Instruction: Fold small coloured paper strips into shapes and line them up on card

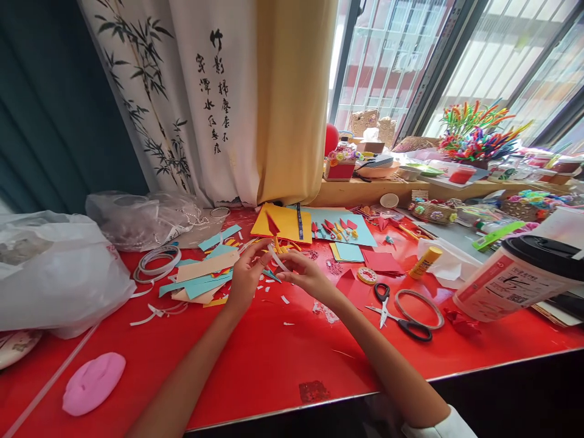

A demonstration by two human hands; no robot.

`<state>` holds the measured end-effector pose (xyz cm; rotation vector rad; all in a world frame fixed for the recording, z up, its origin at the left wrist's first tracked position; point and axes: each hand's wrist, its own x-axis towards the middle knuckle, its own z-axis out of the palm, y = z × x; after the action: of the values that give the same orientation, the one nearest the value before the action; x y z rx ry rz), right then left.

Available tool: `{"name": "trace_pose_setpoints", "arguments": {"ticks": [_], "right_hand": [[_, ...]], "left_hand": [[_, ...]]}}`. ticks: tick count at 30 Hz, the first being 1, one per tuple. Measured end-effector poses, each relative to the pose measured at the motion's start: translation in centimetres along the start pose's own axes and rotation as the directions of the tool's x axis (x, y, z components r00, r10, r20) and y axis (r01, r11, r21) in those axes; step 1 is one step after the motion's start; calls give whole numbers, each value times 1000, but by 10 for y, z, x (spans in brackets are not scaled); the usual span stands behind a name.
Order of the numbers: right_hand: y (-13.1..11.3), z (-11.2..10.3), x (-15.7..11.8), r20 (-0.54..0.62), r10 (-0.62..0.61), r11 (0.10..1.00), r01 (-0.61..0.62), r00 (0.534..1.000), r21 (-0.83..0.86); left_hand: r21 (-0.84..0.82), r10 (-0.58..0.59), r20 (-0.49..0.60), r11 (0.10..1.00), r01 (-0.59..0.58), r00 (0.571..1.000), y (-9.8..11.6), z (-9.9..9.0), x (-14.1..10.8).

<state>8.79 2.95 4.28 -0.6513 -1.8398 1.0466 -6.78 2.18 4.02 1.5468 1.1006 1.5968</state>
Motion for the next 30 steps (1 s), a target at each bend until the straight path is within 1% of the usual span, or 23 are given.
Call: {"name": "trace_pose_setpoints", "arguments": {"ticks": [2,4,5,7,10,13,15,18,20,22,23,25,28,30], "right_hand": [[-1,-1,0,10,25,993,-26,1000,114],[-1,-3,0,5,58,974,-57,998,220],[-1,-4,1,-14,74,963,-67,997,263],[-2,-5,1,-89,104,941,-69,991,330],[-4,-4,1,-226,144,914,-42,963,404],[-10,-2,1,-305,161,889,-4,939,457],[-14,-1,1,-325,158,872,23,932,489],[-17,-1,1,-293,142,855,32,946,518],[-16,-2,0,-284,133,885,15,950,465],[-14,-4,0,-321,117,942,-3,940,336],[-12,-5,-1,-342,102,965,-9,934,263],[-10,-6,-1,-353,53,992,-9,934,126],[-8,-5,-2,-264,-42,996,21,964,-83],[-5,-3,-1,-185,-112,968,66,976,-241]], "left_hand": [[-57,-17,-28,998,16,999,-1,-1,1],[-69,-38,-28,997,36,999,-3,-2,3],[-58,-47,-15,997,46,999,-4,-3,4],[-24,-51,21,998,52,998,-4,-4,4],[29,-10,123,1000,6,992,-2,-2,0],[82,25,275,995,-50,961,0,3,-7],[116,3,346,992,-46,938,1,7,-12],[155,-46,387,988,-16,921,1,10,-14],[94,-77,373,995,45,925,1,11,-14],[-65,-118,332,987,147,936,3,11,-11],[-156,-137,300,969,190,944,4,10,-10],[-319,-170,220,918,235,961,5,8,-6],[-480,-215,127,841,250,968,4,4,-1],[-549,-251,120,789,275,960,1,1,2]]}}
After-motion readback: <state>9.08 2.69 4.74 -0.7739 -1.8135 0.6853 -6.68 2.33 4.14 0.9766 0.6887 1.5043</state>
